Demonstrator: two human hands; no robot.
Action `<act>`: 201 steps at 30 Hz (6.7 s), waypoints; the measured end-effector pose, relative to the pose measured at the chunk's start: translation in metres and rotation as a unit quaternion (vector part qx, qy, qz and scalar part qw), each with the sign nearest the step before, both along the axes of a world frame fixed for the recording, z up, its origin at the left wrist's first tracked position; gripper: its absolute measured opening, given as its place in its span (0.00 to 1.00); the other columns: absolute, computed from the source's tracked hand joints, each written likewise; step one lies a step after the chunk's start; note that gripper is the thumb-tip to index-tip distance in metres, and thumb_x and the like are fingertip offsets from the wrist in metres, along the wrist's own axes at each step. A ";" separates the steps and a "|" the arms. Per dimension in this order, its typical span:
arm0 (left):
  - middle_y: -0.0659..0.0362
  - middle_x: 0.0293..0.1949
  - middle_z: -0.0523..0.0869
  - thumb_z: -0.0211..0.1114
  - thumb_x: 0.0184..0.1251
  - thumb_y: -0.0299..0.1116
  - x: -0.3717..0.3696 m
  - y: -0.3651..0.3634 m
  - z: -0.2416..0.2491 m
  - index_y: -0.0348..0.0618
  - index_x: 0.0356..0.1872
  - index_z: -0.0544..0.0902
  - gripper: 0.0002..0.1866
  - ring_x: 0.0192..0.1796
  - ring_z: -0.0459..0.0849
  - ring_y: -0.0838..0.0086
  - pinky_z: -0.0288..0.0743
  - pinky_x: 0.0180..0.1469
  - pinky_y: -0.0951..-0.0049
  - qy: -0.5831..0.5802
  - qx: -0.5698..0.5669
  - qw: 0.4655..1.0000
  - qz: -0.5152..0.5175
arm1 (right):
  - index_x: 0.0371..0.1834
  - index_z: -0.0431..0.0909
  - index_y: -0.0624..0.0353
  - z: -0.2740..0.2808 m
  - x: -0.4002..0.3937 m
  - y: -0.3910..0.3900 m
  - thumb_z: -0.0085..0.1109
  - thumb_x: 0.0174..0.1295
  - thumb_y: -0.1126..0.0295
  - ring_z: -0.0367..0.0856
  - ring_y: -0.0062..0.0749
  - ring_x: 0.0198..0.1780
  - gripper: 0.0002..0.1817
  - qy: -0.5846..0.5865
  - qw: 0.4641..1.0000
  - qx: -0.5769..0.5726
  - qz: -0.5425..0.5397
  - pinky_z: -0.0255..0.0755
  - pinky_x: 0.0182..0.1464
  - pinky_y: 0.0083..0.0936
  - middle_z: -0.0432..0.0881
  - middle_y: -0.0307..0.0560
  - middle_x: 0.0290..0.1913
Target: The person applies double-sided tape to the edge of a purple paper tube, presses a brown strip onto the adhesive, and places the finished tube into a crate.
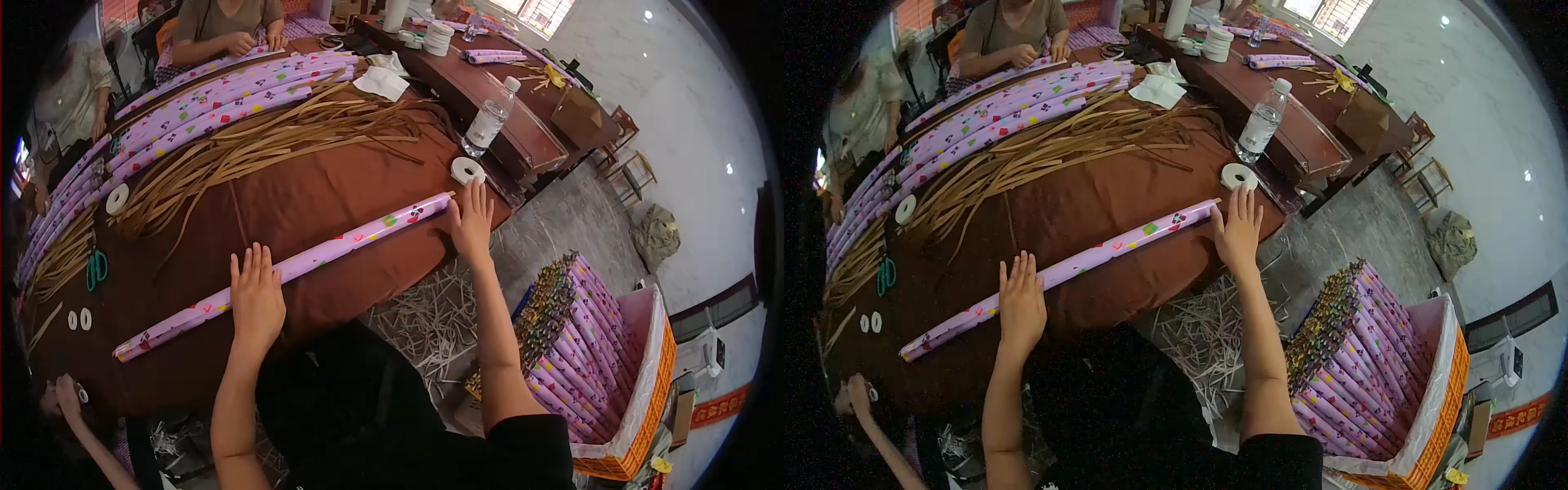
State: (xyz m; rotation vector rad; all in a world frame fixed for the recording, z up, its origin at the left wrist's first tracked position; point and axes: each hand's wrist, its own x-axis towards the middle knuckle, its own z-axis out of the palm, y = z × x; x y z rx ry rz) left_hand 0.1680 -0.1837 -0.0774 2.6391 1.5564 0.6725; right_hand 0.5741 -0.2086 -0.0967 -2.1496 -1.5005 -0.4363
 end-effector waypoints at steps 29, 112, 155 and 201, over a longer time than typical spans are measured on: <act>0.45 0.66 0.75 0.51 0.74 0.47 -0.010 -0.006 -0.010 0.33 0.62 0.77 0.28 0.73 0.67 0.54 0.46 0.77 0.49 -0.026 0.084 0.966 0.245 | 0.75 0.63 0.32 0.004 -0.150 0.040 0.46 0.70 0.47 0.48 0.48 0.80 0.29 -0.047 0.986 -0.145 0.060 0.30 0.75 0.64 0.56 0.50 0.79; 0.54 0.68 0.74 0.35 0.82 0.44 -0.211 -0.010 0.017 0.45 0.69 0.72 0.25 0.73 0.66 0.57 0.50 0.76 0.57 0.077 -0.066 0.991 0.088 | 0.76 0.60 0.52 0.023 -0.153 -0.015 0.48 0.64 0.36 0.58 0.38 0.77 0.43 -0.120 0.974 -0.063 0.182 0.41 0.76 0.55 0.63 0.44 0.75; 0.63 0.33 0.82 0.62 0.59 0.36 -0.111 -0.020 0.103 0.41 0.46 0.82 0.15 0.35 0.80 0.74 0.71 0.35 0.74 0.210 0.361 0.865 -0.278 | 0.55 0.71 0.63 -0.169 0.025 -0.176 0.68 0.50 0.60 0.70 0.58 0.56 0.30 -0.020 0.975 -0.211 0.065 0.61 0.62 0.52 0.75 0.57 0.53; 0.53 0.52 0.82 0.66 0.57 0.35 -0.140 0.083 0.137 0.42 0.58 0.78 0.25 0.52 0.81 0.59 0.76 0.55 0.59 0.147 0.364 0.907 -0.154 | 0.63 0.68 0.59 0.007 0.075 -0.188 0.63 0.59 0.64 0.75 0.56 0.60 0.28 -0.257 0.957 0.127 0.044 0.62 0.68 0.55 0.77 0.54 0.57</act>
